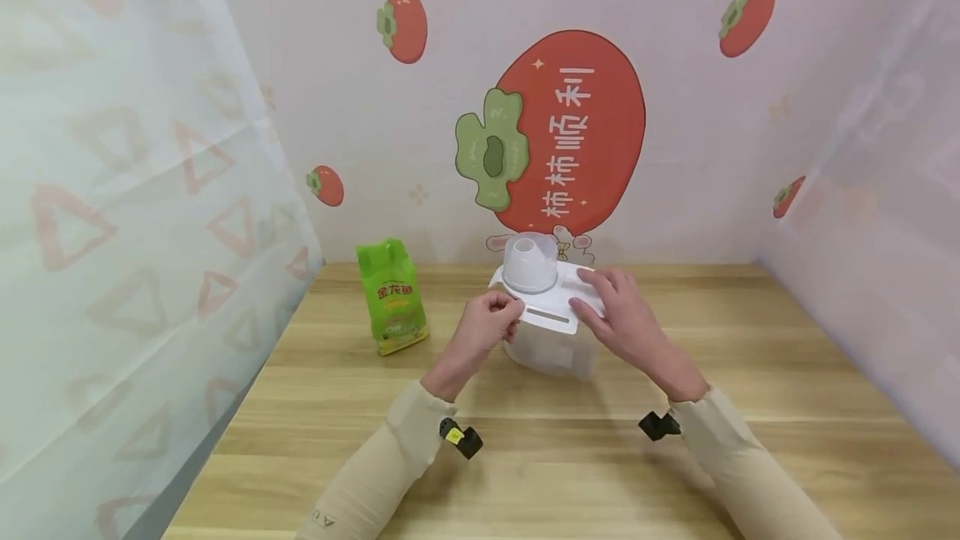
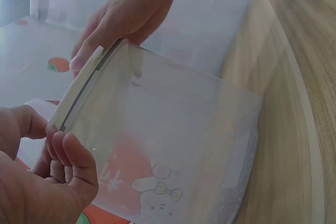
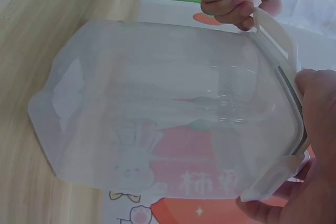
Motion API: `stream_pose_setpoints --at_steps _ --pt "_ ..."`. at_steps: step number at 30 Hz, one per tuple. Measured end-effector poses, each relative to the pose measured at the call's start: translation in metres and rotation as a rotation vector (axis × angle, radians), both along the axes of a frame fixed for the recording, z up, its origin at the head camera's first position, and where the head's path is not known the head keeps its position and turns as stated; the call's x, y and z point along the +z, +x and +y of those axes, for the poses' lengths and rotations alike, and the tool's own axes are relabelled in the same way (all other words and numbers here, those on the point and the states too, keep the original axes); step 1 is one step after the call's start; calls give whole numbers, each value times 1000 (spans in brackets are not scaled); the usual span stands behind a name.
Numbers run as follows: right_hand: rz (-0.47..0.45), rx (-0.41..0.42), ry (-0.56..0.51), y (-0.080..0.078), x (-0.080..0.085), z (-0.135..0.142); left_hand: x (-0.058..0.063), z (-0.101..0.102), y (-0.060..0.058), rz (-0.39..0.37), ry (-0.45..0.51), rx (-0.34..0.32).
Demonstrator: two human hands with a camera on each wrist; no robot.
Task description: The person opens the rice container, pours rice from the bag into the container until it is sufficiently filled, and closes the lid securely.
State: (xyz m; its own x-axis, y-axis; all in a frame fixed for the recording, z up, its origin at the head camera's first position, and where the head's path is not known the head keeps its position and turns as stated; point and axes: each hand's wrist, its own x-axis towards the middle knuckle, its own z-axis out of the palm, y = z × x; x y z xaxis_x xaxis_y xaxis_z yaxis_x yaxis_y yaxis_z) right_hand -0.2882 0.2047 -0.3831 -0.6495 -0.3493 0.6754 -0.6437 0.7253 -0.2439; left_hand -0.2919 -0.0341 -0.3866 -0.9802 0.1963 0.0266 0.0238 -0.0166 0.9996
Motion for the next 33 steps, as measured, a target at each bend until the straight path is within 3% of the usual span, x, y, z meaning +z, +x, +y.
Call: stream_pose_setpoints --at_steps 26,33 --pt "-32 73 -26 10 5 -2 -8 -11 -16 10 74 127" --pt "-20 109 -48 12 7 -1 -7 -15 -19 26 31 141"
